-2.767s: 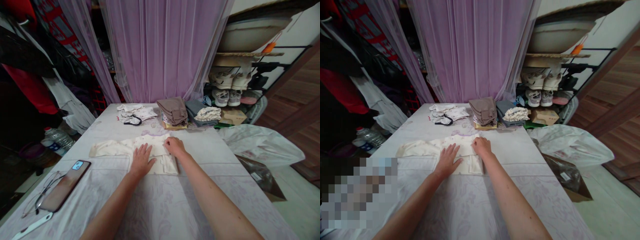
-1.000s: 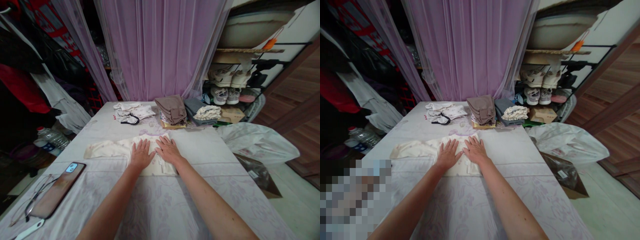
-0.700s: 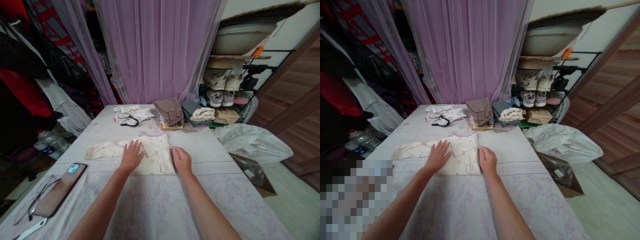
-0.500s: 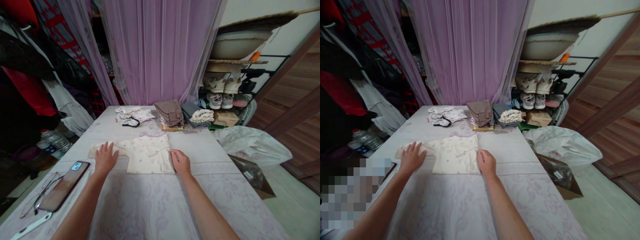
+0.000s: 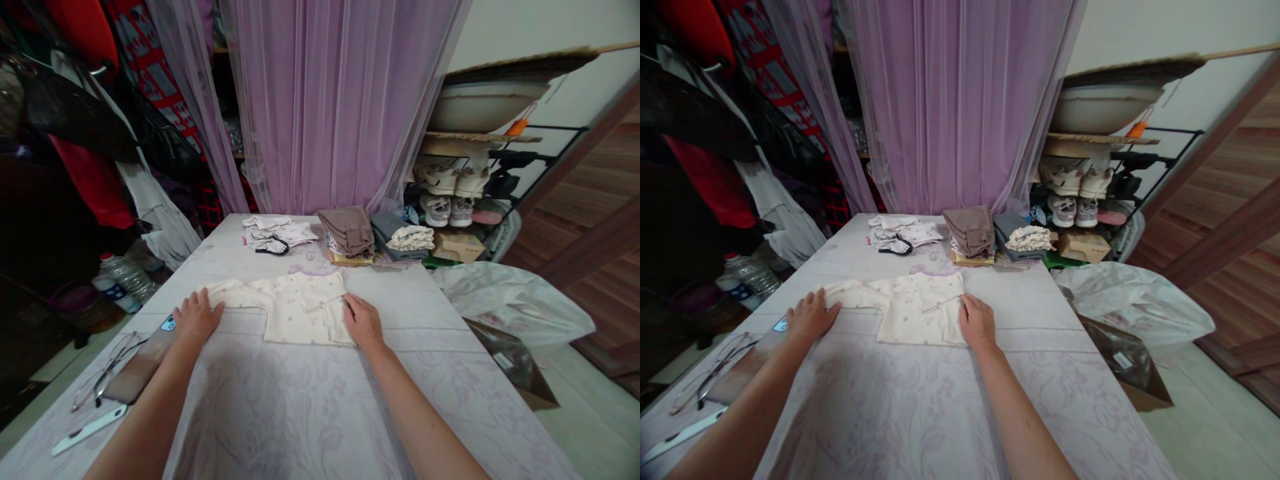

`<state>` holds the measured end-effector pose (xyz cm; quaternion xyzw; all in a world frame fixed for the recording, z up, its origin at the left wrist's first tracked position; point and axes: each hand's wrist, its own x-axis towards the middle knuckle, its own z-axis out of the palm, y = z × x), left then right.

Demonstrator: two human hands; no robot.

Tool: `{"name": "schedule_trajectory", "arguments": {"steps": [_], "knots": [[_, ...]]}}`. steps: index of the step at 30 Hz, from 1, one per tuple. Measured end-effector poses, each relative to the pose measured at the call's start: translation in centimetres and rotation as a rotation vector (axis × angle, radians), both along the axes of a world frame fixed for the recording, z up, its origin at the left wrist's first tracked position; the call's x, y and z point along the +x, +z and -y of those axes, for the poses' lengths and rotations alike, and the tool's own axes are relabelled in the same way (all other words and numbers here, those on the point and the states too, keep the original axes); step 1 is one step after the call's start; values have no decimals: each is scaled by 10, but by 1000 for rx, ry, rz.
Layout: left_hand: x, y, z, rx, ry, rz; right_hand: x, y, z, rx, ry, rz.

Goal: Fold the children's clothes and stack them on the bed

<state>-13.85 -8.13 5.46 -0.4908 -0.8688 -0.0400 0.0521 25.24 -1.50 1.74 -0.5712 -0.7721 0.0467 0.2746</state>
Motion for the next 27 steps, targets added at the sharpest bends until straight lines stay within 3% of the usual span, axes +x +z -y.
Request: {"name": "schedule_trajectory", "arguments": {"steps": [8,15,19,27], "knots": [[-9,5,-3,-110,97,48,3,-6,-9,59,-2,6],[-29,27,-11,-217,105,53,-2,-12,-6,183,27,-82],[-35,35,-17,-271,137,164,-9,-11,-3,249,43,-124],[-24,29,-19,-61,66,215,-22,7,2,305,115,-173]]}}
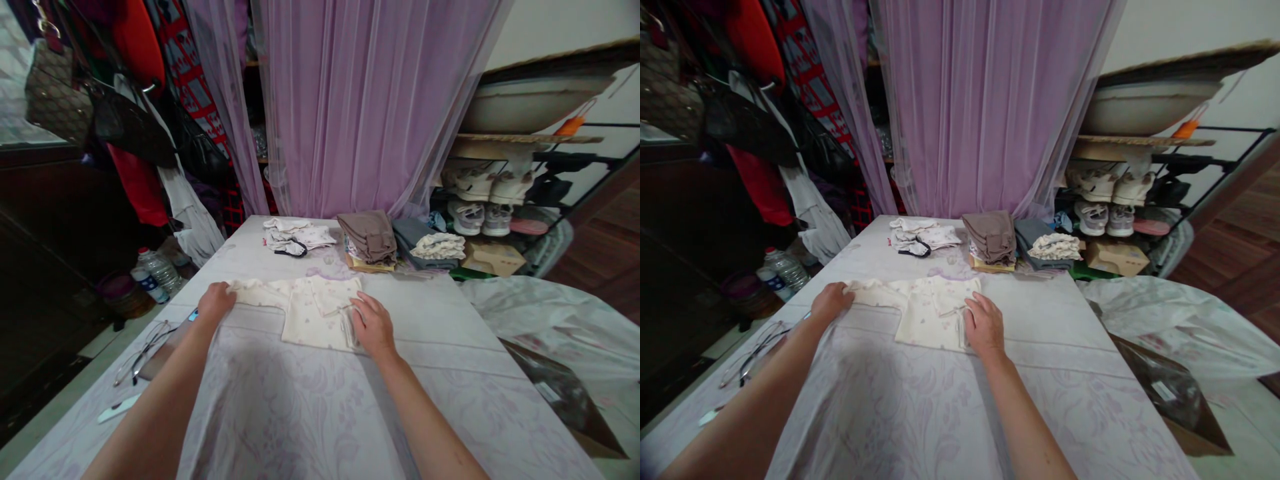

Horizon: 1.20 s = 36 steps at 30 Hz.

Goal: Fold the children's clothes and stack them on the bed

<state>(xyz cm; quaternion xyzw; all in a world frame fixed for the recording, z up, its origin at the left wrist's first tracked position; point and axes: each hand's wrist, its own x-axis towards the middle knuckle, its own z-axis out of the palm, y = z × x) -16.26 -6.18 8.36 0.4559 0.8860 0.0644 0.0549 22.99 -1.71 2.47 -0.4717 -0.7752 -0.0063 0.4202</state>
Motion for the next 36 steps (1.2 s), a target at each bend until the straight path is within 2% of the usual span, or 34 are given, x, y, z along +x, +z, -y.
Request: {"name": "schedule_trajectory", "arguments": {"steps": [3,5,8,10,13,14,16,18,20,23,26,28,31,36], "knots": [[15,2,-7,281,24,75,-15,9,3,-46,66,-44],[35,6,-14,504,-7,138,-34,15,6,-135,150,-85],[83,11,-22,776,-245,259,-71,23,9,-362,288,-184],[119,15,-24,851,-422,427,-95,27,9,-544,378,-346],[158,22,-24,768,-650,853,-113,29,3,-799,540,-769],[163,24,-23,761,-659,970,-114,29,-1,-876,547,-927],[162,26,-20,789,-549,1072,-110,30,-8,-999,440,-1185],[151,23,-13,746,-364,941,-102,33,-17,-1046,267,-1317],[140,14,-1,546,-246,671,-95,41,-25,-1023,147,-1348],[138,-2,19,188,-224,370,-88,60,-40,-956,91,-1345],[150,-11,31,-15,-256,283,-81,79,-53,-915,97,-1311],[160,-10,33,-80,-271,256,-74,85,-59,-903,103,-1280],[174,-6,31,-81,-290,217,-58,85,-63,-862,57,-1271],[199,0,32,-25,-406,155,-22,74,-63,-743,-146,-1339]]}}
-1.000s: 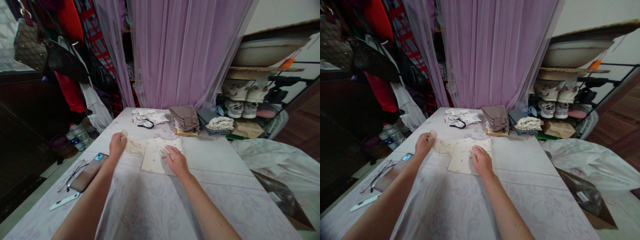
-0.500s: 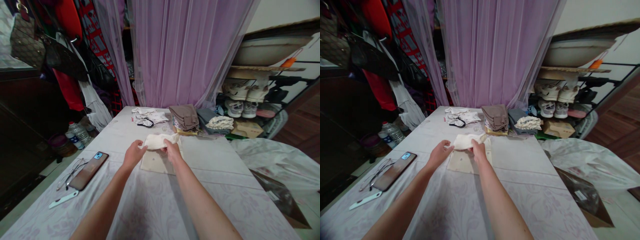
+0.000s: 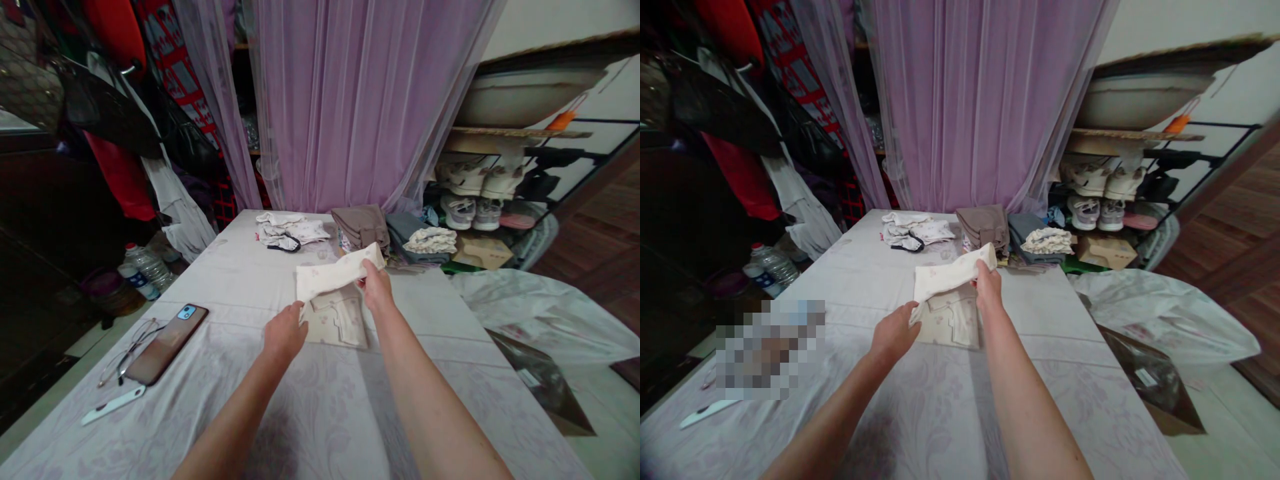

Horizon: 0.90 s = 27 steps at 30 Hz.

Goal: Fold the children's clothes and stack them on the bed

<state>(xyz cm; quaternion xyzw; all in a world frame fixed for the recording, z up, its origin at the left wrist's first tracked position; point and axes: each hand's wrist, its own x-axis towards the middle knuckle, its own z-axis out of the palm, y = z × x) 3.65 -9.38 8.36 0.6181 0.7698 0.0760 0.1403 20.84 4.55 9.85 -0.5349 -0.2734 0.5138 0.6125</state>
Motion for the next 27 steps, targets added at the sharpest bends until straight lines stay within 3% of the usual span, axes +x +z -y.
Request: {"name": "schedule_trajectory", "arguments": {"steps": [8,14,19,23,25,27], "knots": [[34,0,-5,12,-148,-34,42,-23,0,23,-253,41],[38,-5,-9,-22,-214,-13,53,-40,5,1,-248,45],[23,7,-19,-63,-193,-79,53,-53,12,-2,-200,62],[13,6,-42,181,-265,-135,49,-57,14,8,-229,94],[13,-4,-57,291,-339,-149,48,-57,12,32,-241,105],[14,-18,-70,299,-376,-158,50,-58,9,55,-252,110]]}}
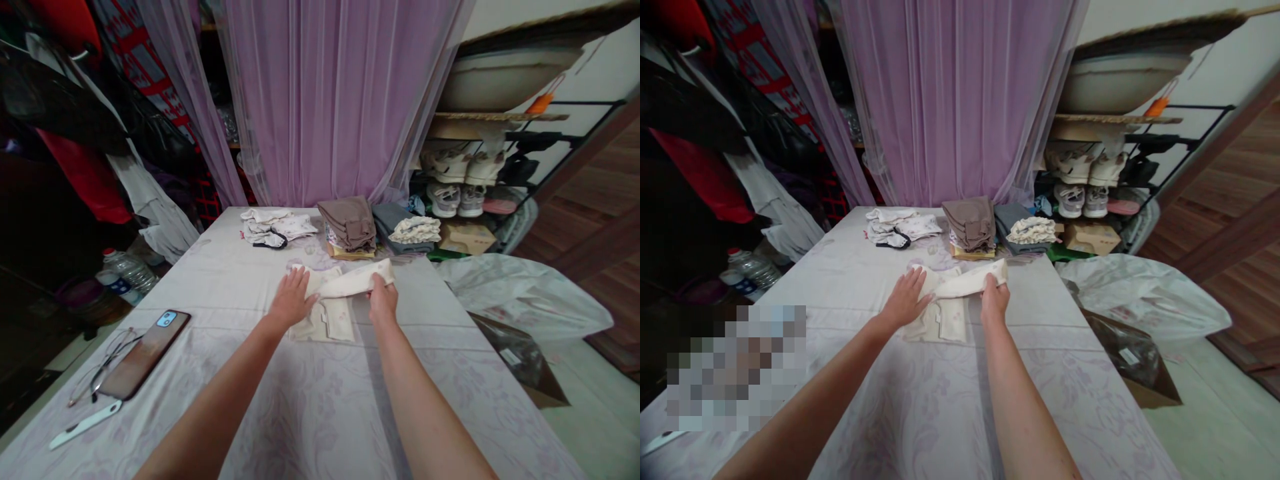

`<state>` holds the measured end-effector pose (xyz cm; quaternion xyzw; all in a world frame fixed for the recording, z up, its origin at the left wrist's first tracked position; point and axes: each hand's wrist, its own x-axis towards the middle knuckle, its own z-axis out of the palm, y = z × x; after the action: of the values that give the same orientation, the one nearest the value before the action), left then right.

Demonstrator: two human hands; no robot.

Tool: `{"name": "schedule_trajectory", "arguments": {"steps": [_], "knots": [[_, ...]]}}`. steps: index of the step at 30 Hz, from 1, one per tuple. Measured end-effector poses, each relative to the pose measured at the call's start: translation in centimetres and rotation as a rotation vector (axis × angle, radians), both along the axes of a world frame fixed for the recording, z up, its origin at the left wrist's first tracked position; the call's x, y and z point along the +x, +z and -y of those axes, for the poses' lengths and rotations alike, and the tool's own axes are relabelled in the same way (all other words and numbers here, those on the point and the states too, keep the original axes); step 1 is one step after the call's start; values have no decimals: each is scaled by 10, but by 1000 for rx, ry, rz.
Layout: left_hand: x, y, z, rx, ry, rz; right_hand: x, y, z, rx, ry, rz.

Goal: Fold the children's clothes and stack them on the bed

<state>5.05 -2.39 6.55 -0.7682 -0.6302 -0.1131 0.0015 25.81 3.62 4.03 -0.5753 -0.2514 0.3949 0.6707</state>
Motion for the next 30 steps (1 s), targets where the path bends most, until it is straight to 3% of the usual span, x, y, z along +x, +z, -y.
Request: {"name": "schedule_trajectory", "arguments": {"steps": [5,11,18,21,25,27,30], "knots": [[3,-26,-11,-62,-24,2,10,-11,0,0,-84,-1],[4,-24,-6,-67,-15,-23,14,-19,9,-21,-188,-53],[18,-28,15,-25,-167,-2,8,-5,12,8,-155,-151],[20,-25,15,-79,-158,36,-1,4,20,75,-49,-158],[17,-16,5,-153,-126,160,-16,13,39,157,216,-46],[13,-11,-1,-195,-99,320,-24,15,48,209,337,38],[6,0,-8,-268,-22,768,-37,16,54,287,480,140]]}}
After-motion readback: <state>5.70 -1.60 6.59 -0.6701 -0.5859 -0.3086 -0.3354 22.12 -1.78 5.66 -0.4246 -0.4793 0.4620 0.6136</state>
